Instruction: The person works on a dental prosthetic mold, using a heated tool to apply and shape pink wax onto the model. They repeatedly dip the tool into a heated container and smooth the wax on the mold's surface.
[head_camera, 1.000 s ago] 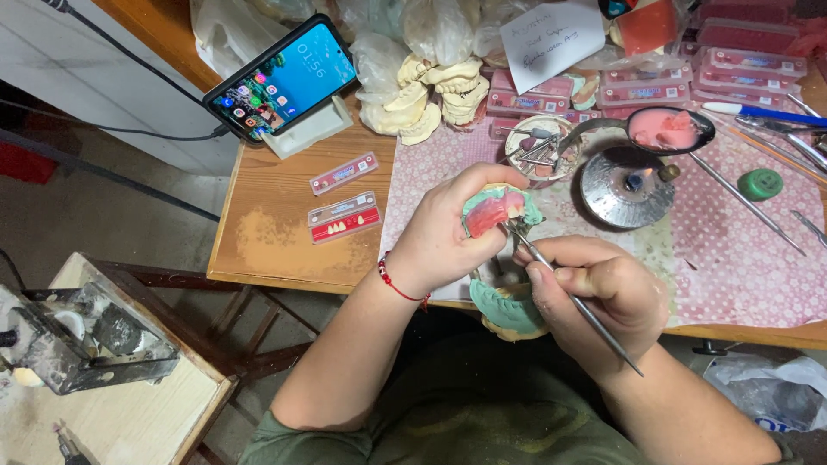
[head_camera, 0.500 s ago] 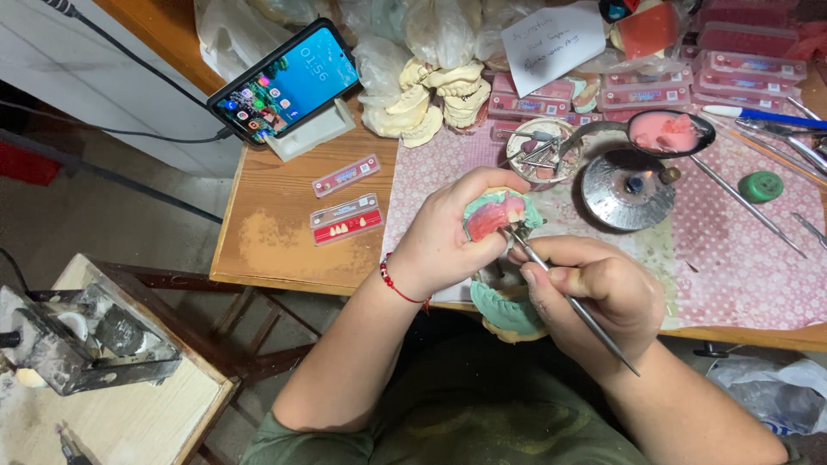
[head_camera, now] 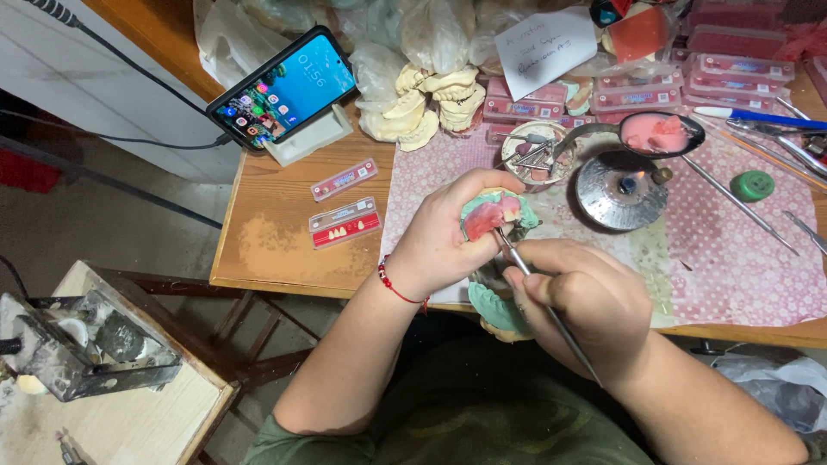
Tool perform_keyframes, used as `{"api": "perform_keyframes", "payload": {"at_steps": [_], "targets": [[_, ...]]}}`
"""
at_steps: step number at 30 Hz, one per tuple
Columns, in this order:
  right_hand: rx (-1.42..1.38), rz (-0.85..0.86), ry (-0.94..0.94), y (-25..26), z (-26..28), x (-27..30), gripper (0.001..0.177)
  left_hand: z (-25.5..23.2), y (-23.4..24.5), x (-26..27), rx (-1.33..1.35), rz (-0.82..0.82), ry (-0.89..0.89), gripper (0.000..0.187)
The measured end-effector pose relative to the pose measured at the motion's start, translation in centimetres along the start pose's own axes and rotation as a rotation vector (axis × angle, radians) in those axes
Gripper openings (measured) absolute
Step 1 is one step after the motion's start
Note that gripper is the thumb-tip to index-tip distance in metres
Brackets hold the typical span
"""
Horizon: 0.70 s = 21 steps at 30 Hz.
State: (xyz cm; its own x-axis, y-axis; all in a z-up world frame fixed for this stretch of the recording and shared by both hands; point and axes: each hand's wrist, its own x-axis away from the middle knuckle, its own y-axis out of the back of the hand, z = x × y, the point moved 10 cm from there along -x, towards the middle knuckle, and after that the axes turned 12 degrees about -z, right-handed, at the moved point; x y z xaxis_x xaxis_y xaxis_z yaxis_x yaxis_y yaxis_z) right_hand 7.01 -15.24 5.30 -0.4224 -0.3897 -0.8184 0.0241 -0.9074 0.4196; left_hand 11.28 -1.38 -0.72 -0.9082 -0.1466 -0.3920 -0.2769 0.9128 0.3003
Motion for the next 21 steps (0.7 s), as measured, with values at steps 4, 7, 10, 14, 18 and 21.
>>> {"api": "perform_keyframes", "payload": {"at_steps": [4,7,10,14,18,21], "targets": [[0.053,0.057,0.050,-0.4,0.6,-0.4,0.015,-0.2,-0.1,0.0,0.005,0.002,0.001,0.043],[0.067,0.030,0.120,-0.2,1.6,-0.8,0.009,-0.4,0.0,-0.1,-0.008,-0.023,0.006,0.024],[0.051,0.024,0.149,-0.1,2.3,-1.3,0.008,-0.3,-0.1,-0.1,0.009,-0.003,0.034,0.028],[0.051,0.052,0.201,-0.1,3.2,-2.0,0.015,-0.5,0.1,-0.2,-0.022,-0.020,0.046,0.024],[0.075,0.111,0.233,-0.3,3.6,-2.3,0.021,-0.5,0.1,-0.2,-0.013,-0.017,0.051,0.024],[0.028,0.154,0.199,0.2,2.9,-2.2,0.013,-0.4,0.0,-0.1,-0.021,-0.008,0.061,0.025]]}}
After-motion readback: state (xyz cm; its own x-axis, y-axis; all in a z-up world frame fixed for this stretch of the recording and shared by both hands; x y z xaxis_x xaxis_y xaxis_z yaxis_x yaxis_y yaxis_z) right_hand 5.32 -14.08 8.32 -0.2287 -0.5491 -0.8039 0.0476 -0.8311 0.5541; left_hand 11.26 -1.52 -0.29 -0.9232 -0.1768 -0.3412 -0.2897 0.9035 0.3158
